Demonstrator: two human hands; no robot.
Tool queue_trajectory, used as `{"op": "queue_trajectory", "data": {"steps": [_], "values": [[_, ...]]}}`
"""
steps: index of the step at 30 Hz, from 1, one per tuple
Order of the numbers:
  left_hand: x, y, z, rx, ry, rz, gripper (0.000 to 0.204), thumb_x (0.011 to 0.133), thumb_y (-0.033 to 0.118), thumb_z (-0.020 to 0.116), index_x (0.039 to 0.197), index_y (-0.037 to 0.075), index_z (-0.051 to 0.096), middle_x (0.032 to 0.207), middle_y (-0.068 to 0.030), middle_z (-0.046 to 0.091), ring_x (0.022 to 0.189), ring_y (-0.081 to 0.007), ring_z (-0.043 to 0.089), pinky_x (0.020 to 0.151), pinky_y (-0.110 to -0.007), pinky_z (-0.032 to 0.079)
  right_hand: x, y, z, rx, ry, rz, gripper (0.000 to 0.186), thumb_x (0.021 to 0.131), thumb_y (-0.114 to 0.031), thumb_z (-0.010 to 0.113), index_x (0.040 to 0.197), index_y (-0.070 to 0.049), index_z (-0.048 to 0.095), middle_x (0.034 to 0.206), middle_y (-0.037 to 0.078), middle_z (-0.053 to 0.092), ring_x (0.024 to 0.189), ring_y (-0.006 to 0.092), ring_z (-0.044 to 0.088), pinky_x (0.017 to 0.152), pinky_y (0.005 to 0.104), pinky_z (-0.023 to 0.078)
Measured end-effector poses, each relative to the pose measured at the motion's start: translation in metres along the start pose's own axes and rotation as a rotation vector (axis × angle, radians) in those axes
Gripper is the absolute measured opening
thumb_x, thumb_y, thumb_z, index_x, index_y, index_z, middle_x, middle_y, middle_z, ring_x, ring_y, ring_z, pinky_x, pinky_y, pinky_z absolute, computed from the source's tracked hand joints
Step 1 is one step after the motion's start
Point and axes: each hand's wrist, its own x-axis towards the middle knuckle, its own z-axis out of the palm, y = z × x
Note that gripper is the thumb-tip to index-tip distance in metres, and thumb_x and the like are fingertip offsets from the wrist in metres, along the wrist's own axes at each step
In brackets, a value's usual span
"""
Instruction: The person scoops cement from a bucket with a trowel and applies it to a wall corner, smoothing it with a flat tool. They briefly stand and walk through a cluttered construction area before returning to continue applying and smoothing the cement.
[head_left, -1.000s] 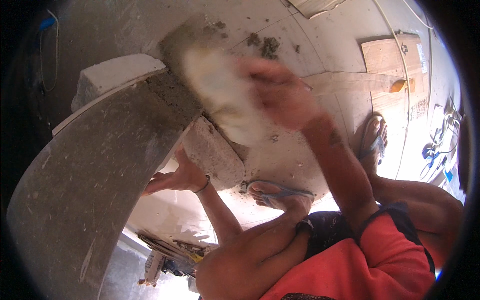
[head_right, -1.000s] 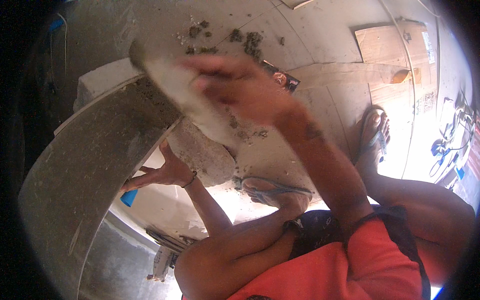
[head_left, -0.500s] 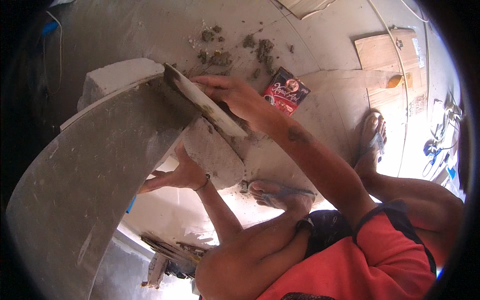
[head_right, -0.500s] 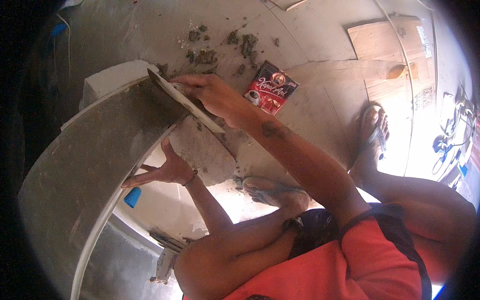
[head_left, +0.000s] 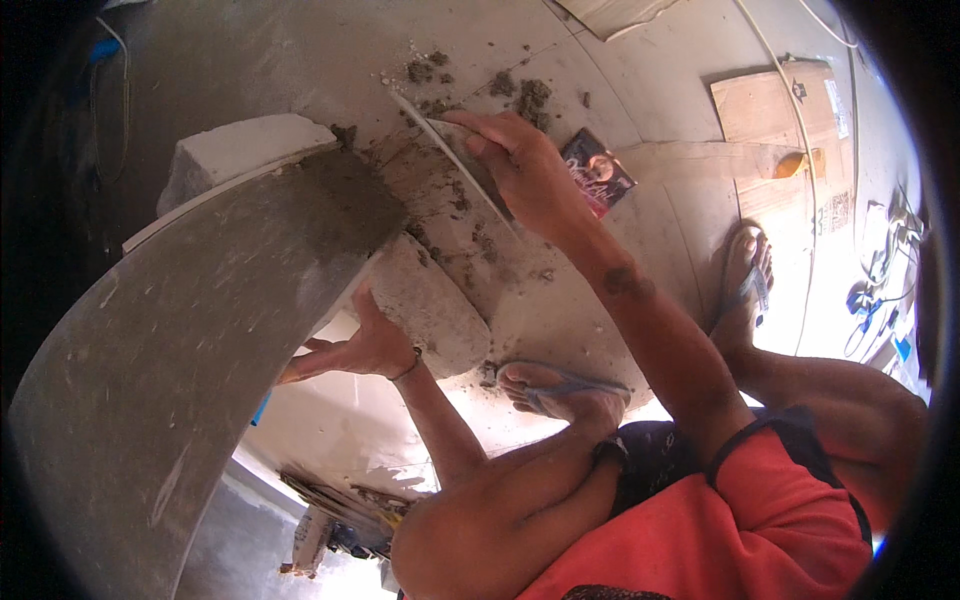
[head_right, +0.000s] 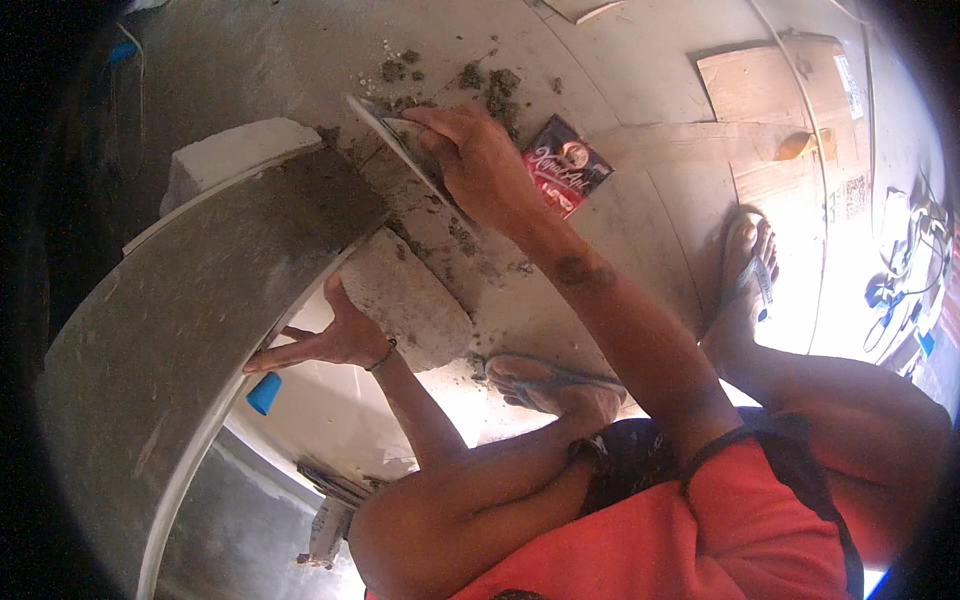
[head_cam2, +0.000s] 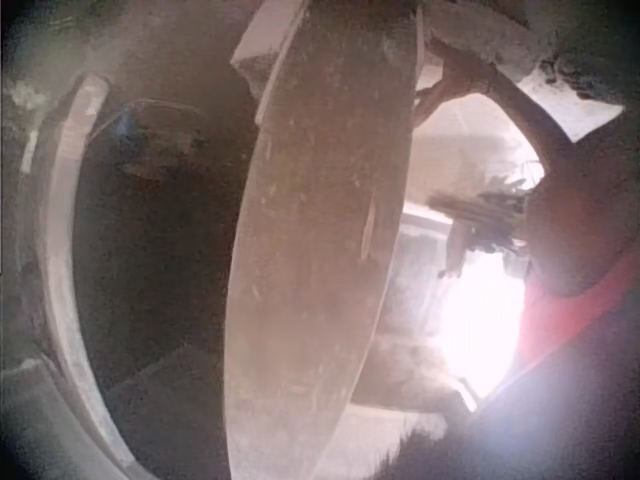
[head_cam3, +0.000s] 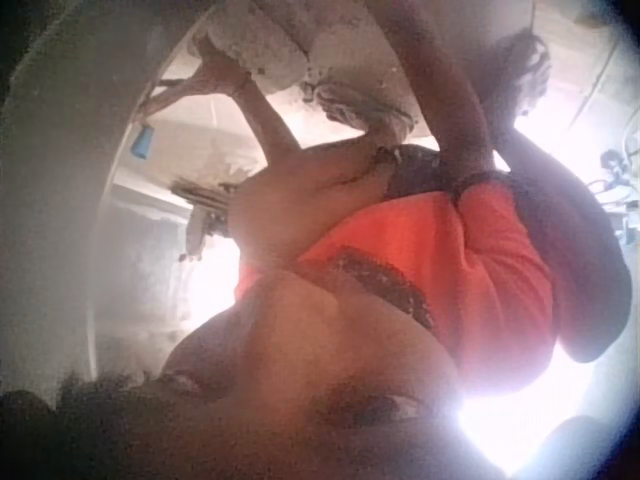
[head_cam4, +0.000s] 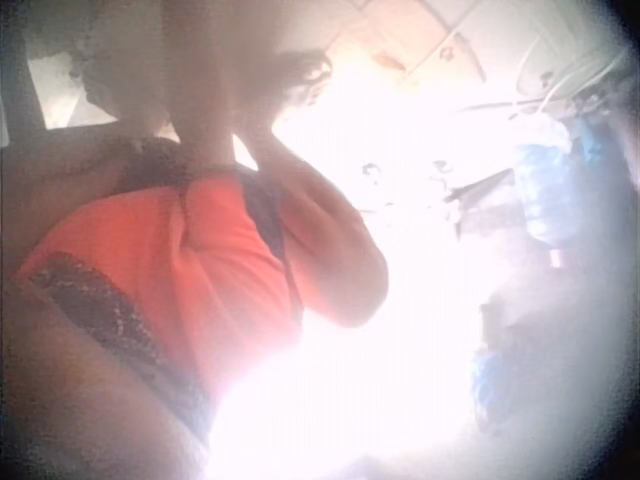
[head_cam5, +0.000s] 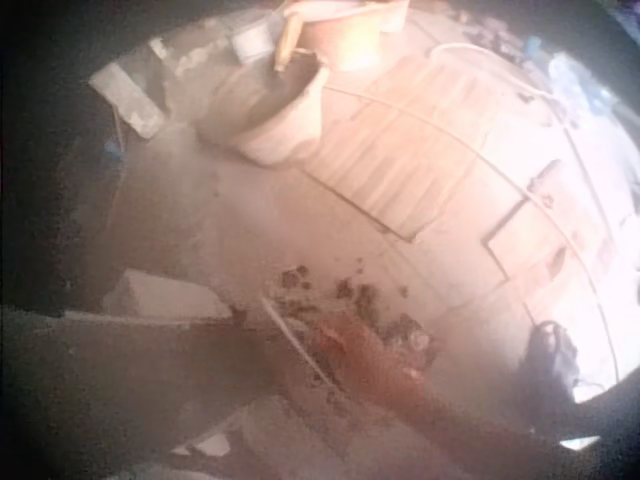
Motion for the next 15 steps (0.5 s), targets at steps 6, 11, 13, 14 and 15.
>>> {"op": "queue_trajectory", "data": {"steps": [6, 11, 13, 14, 15], "values": [[-0.004, -0.009, 0.002, -0.027, 0.008, 0.019, 0.141, 0.059, 0.066, 0.081, 0.153, 0.026, -0.017, 0.158, -0.0235, -0.011, 0.146, -0.0473, 0.003, 0.113, -0.059, 0.035, -0.001, -0.001, 0.037, 0.488, -0.209, 0.192, 0.03, 0.1, -0.019, 0.053, 0.12, 0.001, 0.064, 0.098, 0.014, 0.071, 0.083, 0.0193, 0.061, 0.078, 0.0337, 0.049], [0.0, -0.012, 0.002, 0.036, 0.032, 0.118, 0.14, 0.059, 0.064, 0.082, 0.152, 0.031, -0.018, 0.158, -0.0227, -0.012, 0.145, -0.0484, 0.003, 0.112, -0.058, 0.037, 0.01, 0.002, 0.065, 0.454, -0.235, 0.208, 0.036, 0.101, -0.027, 0.054, 0.126, -0.002, 0.062, 0.105, 0.009, 0.069, 0.092, 0.0135, 0.058, 0.083, 0.0314, 0.047], [0.0, -0.01, 0.0, 0.072, 0.04, 0.152, 0.139, 0.06, 0.063, 0.082, 0.152, 0.032, -0.018, 0.158, -0.0229, -0.012, 0.145, -0.0486, 0.003, 0.111, -0.058, 0.038, 0.012, 0.001, 0.073, 0.343, -0.219, 0.131, 0.036, 0.101, -0.027, 0.054, 0.126, -0.002, 0.062, 0.107, 0.01, 0.069, 0.093, 0.0152, 0.059, 0.085, 0.0321, 0.047], [0.0, -0.009, 0.0, 0.068, 0.043, 0.143, 0.138, 0.06, 0.063, 0.081, 0.152, 0.032, -0.018, 0.158, -0.0231, -0.012, 0.145, -0.0487, 0.004, 0.111, -0.058, 0.039, 0.011, 0.0, 0.075, 0.255, -0.213, 0.086, 0.035, 0.101, -0.026, 0.054, 0.126, -0.002, 0.062, 0.11, 0.011, 0.069, 0.094, 0.0165, 0.06, 0.086, 0.0325, 0.047], [0.0, -0.008, 0.0, 0.064, 0.045, 0.135, 0.137, 0.061, 0.063, 0.081, 0.152, 0.032, -0.018, 0.158, -0.0233, -0.013, 0.145, -0.0489, 0.004, 0.111, -0.058, 0.039, 0.01, -0.003, 0.075, 0.156, -0.211, 0.063, 0.034, 0.101, -0.026, 0.054, 0.125, -0.002, 0.062, 0.112, 0.012, 0.069, 0.094, 0.0178, 0.061, 0.086, 0.0329, 0.047]]}}
